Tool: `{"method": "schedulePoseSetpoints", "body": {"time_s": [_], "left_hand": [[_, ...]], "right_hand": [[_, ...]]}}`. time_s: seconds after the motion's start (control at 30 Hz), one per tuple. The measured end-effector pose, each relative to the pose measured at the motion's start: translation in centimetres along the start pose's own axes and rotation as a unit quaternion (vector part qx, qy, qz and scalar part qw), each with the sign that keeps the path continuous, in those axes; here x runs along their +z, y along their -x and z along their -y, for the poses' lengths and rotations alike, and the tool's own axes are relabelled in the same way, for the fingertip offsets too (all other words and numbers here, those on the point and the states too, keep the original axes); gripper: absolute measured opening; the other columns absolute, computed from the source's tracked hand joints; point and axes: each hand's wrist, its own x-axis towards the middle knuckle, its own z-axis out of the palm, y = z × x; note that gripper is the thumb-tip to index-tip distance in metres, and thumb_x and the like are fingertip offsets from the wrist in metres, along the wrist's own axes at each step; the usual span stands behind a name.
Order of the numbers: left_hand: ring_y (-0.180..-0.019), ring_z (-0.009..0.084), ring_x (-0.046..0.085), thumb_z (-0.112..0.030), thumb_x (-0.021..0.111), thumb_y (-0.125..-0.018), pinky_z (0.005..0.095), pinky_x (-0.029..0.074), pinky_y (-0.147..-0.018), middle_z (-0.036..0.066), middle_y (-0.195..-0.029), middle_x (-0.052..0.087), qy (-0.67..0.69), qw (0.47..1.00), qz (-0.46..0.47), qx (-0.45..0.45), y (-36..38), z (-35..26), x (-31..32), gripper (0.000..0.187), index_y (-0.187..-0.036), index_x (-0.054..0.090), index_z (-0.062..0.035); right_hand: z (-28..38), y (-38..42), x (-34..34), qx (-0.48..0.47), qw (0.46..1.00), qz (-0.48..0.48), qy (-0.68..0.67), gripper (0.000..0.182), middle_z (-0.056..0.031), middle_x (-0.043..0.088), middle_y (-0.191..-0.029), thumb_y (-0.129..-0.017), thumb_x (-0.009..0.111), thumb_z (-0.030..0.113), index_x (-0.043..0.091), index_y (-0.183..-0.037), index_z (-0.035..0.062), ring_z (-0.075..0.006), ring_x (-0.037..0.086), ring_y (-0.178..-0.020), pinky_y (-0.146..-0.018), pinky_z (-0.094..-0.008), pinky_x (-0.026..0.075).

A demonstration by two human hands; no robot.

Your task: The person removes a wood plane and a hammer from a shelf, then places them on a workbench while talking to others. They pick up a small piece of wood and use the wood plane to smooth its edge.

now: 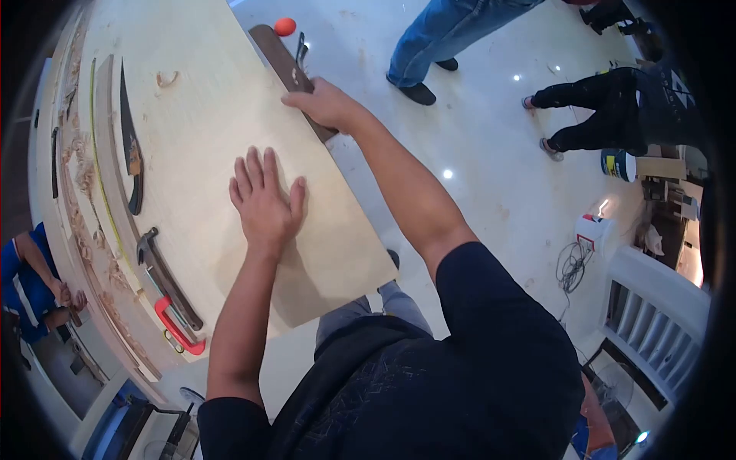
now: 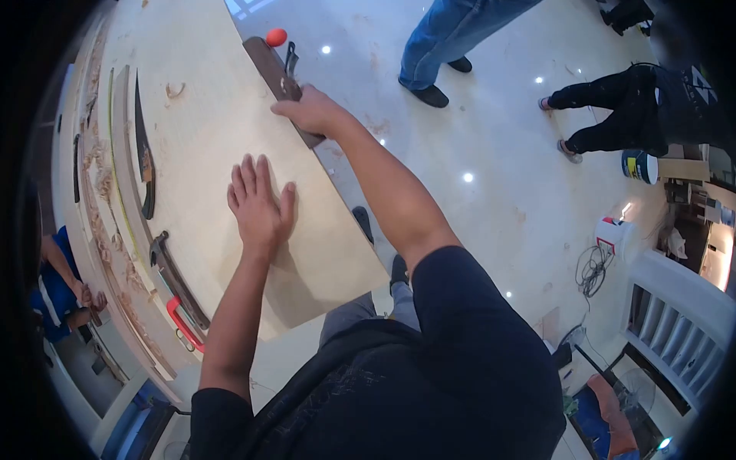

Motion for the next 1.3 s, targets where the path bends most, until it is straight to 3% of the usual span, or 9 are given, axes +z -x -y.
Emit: {"method": "schedulePoseSetpoints", "body": {"time_s": [0.07, 0.2, 0.47, 0.6, 0.7, 0.9, 1.0, 1.17, 1.3], "left_hand": [[-0.147, 0.0414, 0.022, -0.046, 0.052, -0.095, 0.0565, 0.016, -0.117, 0.021, -0.159, 0.028, -0.004, 1.0, -0.003, 0.001, 0.2, 0.0, 0.3, 0.072, -0.152, 0.033, -0.0065], [-0.147, 0.041, 0.022, -0.047, 0.051, -0.096, 0.0561, 0.016, -0.117, 0.019, -0.159, 0.029, -0.005, 1.0, -0.022, 0.005, 0.1, 0.0, 0.3, 0.071, -0.152, 0.034, -0.007], [-0.147, 0.0385, 0.024, -0.05, 0.049, -0.097, 0.0548, 0.019, -0.117, 0.018, -0.158, 0.031, -0.031, 0.999, -0.034, 0.003, 0.5, -0.1, 0.6, 0.069, -0.151, 0.037, -0.0094], [-0.148, 0.0382, 0.024, -0.05, 0.049, -0.097, 0.0543, 0.018, -0.117, 0.018, -0.158, 0.031, -0.019, 0.999, -0.041, 0.001, 0.8, -0.1, 1.4, 0.069, -0.151, 0.037, -0.0095], [-0.148, 0.0381, 0.024, -0.052, 0.049, -0.097, 0.0539, 0.017, -0.118, 0.017, -0.159, 0.031, -0.02, 0.999, -0.036, -0.005, 0.5, -0.1, 1.1, 0.07, -0.151, 0.037, -0.0099], [-0.148, 0.0381, 0.023, -0.053, 0.048, -0.097, 0.0538, 0.017, -0.118, 0.016, -0.16, 0.03, -0.025, 0.999, -0.038, -0.005, 0.4, 0.0, 1.2, 0.07, -0.152, 0.037, -0.0112], [-0.148, 0.0378, 0.023, -0.053, 0.048, -0.097, 0.0537, 0.017, -0.118, 0.016, -0.16, 0.029, -0.023, 0.999, -0.036, -0.007, 0.6, 0.2, 1.0, 0.07, -0.152, 0.037, -0.0114], [-0.149, 0.0375, 0.022, -0.052, 0.048, -0.097, 0.0539, 0.017, -0.118, 0.015, -0.16, 0.029, -0.013, 0.999, -0.034, -0.011, 0.3, 0.0, 1.1, 0.07, -0.152, 0.037, -0.0116], [-0.148, 0.0375, 0.022, -0.052, 0.048, -0.097, 0.0538, 0.017, -0.118, 0.016, -0.16, 0.03, -0.016, 0.999, -0.028, -0.014, 0.8, 0.2, 1.0, 0.069, -0.152, 0.037, -0.0115]], "right_hand": [[-2.9, 5.9, -0.4, 0.032, 0.997, -0.018, 0.074, 0.082, -0.0252, 0.063, -0.119, -0.081, 0.075, 0.044, 0.046, -0.129, -0.0161, -0.0297, 0.062, -0.109, -0.092, -0.0382, 0.05], [-9.9, 20.0, -0.1, 0.051, 0.998, 0.008, -0.039, 0.085, -0.0255, 0.061, -0.123, -0.081, 0.077, 0.04, 0.042, -0.135, -0.0157, -0.0302, 0.06, -0.116, -0.101, -0.0364, 0.045], [-5.0, 11.0, -0.3, 0.02, 1.0, -0.006, -0.023, 0.082, -0.0264, 0.062, -0.12, -0.081, 0.076, 0.038, 0.043, -0.132, -0.0163, -0.0297, 0.062, -0.111, -0.097, -0.0386, 0.048], [-11.6, 23.9, -0.4, 0.044, 0.999, 0.003, 0.022, 0.08, -0.0241, 0.062, -0.123, -0.083, 0.075, 0.039, 0.043, -0.134, -0.0133, -0.0262, 0.061, -0.113, -0.096, -0.0359, 0.048], [-12.9, 24.6, -0.6, 0.076, 0.997, 0.019, 0.014, 0.083, -0.0256, 0.062, -0.121, -0.081, 0.076, 0.042, 0.044, -0.133, -0.0134, -0.0297, 0.062, -0.113, -0.098, -0.038, 0.047], [-4.1, 3.8, 0.0, -0.013, 0.997, 0.035, -0.07, 0.081, -0.0242, 0.067, -0.112, -0.08, 0.075, 0.051, 0.054, -0.124, -0.0125, -0.031, 0.066, -0.103, -0.087, -0.0376, 0.052], [-4.6, 2.6, 0.1, -0.013, 0.997, 0.033, -0.062, 0.083, -0.0231, 0.068, -0.11, -0.08, 0.075, 0.053, 0.053, -0.125, -0.0128, -0.0308, 0.067, -0.1, -0.083, -0.0376, 0.053], [-11.1, 22.2, 0.0, 0.028, 0.997, -0.049, 0.058, 0.08, -0.0261, 0.062, -0.123, -0.081, 0.078, 0.043, 0.047, -0.13, -0.0135, -0.0305, 0.062, -0.113, -0.099, -0.039, 0.047], [-12.2, 21.8, 0.1, 0.05, 0.999, -0.014, 0.009, 0.081, -0.0261, 0.063, -0.122, -0.081, 0.076, 0.045, 0.048, -0.129, -0.0138, -0.0288, 0.063, -0.111, -0.098, -0.0379, 0.048]]}}
